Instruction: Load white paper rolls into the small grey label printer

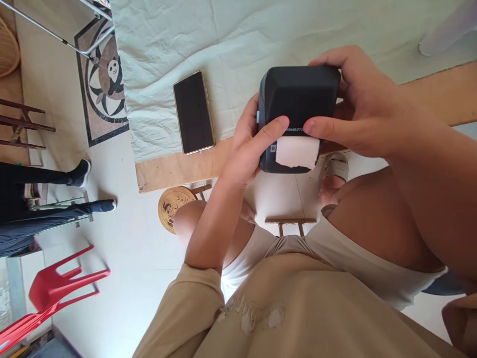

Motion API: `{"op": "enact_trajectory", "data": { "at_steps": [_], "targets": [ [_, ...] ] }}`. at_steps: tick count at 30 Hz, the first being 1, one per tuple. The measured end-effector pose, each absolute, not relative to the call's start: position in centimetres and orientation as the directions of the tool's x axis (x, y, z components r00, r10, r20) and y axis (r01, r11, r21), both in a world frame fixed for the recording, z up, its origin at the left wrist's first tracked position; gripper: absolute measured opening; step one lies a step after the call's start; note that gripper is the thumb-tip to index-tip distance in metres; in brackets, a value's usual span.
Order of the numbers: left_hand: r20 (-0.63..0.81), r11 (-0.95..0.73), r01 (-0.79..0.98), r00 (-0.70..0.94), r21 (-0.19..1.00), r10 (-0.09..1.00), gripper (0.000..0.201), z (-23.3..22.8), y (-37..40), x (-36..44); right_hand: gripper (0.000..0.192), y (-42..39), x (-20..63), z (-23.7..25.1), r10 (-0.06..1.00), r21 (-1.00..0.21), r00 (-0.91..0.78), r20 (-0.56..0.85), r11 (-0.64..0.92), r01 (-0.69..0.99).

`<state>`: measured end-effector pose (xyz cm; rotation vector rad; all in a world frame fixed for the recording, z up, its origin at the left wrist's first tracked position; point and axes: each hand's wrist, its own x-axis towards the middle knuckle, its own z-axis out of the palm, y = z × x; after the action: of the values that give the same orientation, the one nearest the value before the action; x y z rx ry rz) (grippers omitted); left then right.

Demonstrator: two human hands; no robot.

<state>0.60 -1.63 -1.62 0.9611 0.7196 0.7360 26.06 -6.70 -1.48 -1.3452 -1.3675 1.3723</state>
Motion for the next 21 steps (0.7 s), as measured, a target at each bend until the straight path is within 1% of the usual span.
{"op": "enact_trajectory", "data": {
  "at_steps": [1,5,8,10,12,13,17,19,20,21],
  "targets": [
    [-0.204,0.386,-0.239,0.549,0.891,0.811,0.065,-1.5,-1.7,0.7,0.099,-6.7,26.0,-1.5,0.975,-0.979,-0.149,-0.164,-0.143,0.142],
    [-0.196,0.417,-0.336,0.532,0.845,0.824,0.034,-1.1,-2.0,1.2,0.104,-6.5,25.4,-1.5,0.970,-0.975,-0.134,-0.202,-0.187,0.120],
    [-0.148,0.390,-0.371,0.537,0.843,0.831,0.031,-1.1,-1.6,1.6,0.104,-6.4,25.3,-1.4,0.969,-0.973,-0.137,-0.203,-0.185,0.136],
    [-0.148,0.382,-0.357,0.536,0.852,0.831,0.028,-1.2,-1.3,1.8,0.101,-6.4,25.3,-1.3,0.972,-0.977,-0.153,-0.178,-0.155,0.147],
    [-0.209,0.418,-0.346,0.505,0.840,0.838,0.032,-1.2,-1.0,2.1,0.097,-6.3,25.2,-1.1,0.976,-0.976,-0.151,-0.158,-0.132,0.171],
    [-0.230,0.433,-0.355,0.490,0.828,0.841,0.037,-1.2,-0.9,2.1,0.096,-6.2,25.1,-0.9,0.977,-0.973,-0.146,-0.158,-0.128,0.194],
    [-0.279,0.478,-0.415,0.455,0.774,0.846,0.058,-0.9,-1.2,2.5,0.088,-6.0,24.5,0.0,0.981,-0.946,-0.122,-0.150,-0.107,0.306],
    [-0.297,0.492,-0.441,0.440,0.751,0.848,0.063,-0.5,-1.5,2.8,0.083,-5.9,24.1,0.5,0.987,-0.931,-0.108,-0.116,-0.071,0.358],
    [-0.288,0.463,-0.472,0.397,0.750,0.871,0.066,-0.3,-1.7,3.1,0.081,-5.9,24.0,0.8,0.989,-0.923,-0.106,-0.103,-0.055,0.381],
    [-0.285,0.469,-0.487,0.404,0.737,0.869,0.069,0.1,-2.0,3.3,0.079,-6.0,23.9,1.1,0.988,-0.915,-0.112,-0.101,-0.048,0.401]
  ]
}}
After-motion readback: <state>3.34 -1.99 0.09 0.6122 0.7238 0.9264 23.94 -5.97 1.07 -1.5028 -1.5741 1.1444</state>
